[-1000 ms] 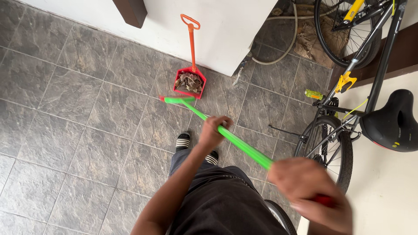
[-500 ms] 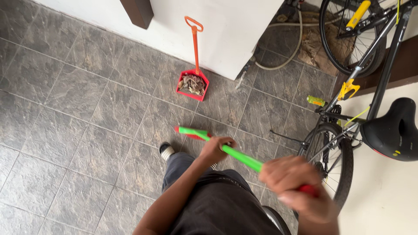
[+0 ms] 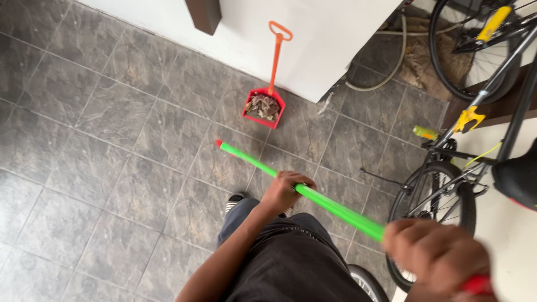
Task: The person sweeps a tiled floor using a broom, pushing debris and dirt toward a red dustpan.
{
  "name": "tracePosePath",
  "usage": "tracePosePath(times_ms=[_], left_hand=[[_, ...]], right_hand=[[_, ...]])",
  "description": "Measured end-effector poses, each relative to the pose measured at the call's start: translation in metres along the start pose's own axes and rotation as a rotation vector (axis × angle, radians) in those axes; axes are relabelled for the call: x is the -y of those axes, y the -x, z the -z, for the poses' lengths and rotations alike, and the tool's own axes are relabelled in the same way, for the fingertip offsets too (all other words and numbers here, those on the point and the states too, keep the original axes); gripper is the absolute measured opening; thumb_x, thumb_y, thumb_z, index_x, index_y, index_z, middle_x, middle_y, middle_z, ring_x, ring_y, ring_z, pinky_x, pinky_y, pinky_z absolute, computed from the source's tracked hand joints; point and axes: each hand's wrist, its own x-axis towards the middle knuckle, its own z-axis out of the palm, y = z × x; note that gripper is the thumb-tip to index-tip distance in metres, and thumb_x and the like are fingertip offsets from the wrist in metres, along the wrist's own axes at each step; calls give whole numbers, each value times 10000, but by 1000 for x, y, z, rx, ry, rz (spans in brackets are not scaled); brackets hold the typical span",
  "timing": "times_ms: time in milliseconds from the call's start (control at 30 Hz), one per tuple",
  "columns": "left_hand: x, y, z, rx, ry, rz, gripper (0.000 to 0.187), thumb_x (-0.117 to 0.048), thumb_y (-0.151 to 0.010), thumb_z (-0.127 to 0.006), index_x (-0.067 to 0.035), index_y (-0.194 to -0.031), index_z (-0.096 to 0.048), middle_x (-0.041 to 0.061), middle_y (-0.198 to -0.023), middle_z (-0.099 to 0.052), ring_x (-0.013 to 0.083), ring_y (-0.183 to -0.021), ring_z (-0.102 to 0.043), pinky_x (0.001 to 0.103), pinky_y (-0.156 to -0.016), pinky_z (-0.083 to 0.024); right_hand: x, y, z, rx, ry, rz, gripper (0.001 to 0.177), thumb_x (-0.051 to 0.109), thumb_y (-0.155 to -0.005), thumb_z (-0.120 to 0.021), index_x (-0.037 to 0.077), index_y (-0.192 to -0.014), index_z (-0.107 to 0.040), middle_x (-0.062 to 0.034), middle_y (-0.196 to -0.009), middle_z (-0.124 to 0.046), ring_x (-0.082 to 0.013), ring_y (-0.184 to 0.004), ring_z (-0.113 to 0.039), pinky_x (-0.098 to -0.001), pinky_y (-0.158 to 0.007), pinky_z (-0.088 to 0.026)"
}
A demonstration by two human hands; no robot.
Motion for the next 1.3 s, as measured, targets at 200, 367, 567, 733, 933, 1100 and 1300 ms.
tracePosePath(times_ms=[200,367,567,733,933,1100,1300], left_hand=[[12,50,73,193,135,590,219,-184,-803,-768,-181,-1022,-755,71,-874,-773,267,-767,-768,397,-720,-600],[104,120,122,204,-231,724,235,-249,-782,-749,-245,-1010,-805,133,-894,-766,358,-836,-734,458,-748,-580],[202,137,190,106,-367,689,199,-394,-907,-746,-218,-979,-803,147,-893,-766,365,-809,-736,486,-740,-580],[285,112,225,-55,-568,637,312,-436,-841,-830,-172,-998,-776,106,-1145,-747,348,-1204,-655,475,-1115,-456],[307,69,203,167,-489,605,325,-428,-773,-842,-191,-986,-784,99,-1361,-639,516,-1387,-318,587,-1112,-232],[252,35,178,392,-481,427,359,-538,-839,-780,-182,-808,-744,78,-936,-721,327,-1093,-623,566,-1032,-389],[166,19,155,378,-24,274,421,-448,-865,-793,-108,-661,-651,67,-641,-631,248,-639,-647,417,-682,-537]], right_hand=[[-87,-42,-14,-188,-378,49,474,498,-1001,-505,157,-682,-427,-13,-646,-455,-180,-592,-391,-370,-648,-357],[-171,-66,-54,-344,-376,-185,493,357,-1079,-422,117,-649,-426,-15,-601,-385,-184,-590,-367,-370,-706,-372],[-265,-88,-95,-354,-286,-165,418,194,-1050,-428,115,-642,-391,-49,-620,-412,-184,-657,-422,-380,-801,-419],[-332,-107,-144,-481,-111,-321,404,93,-1067,-479,93,-665,-440,-34,-668,-486,-168,-737,-572,-329,-874,-575],[-342,-107,-180,-768,111,-504,214,81,-947,-566,21,-789,-698,-72,-920,-720,-45,-508,-449,-261,-477,-420],[-283,-111,-178,-851,325,-447,231,60,-952,-601,12,-743,-687,-58,-800,-692,-70,-564,-505,-265,-545,-474],[-175,-144,-169,-706,345,-275,369,33,-959,-560,83,-598,-499,-1,-585,-462,-139,-560,-448,-374,-766,-498]])
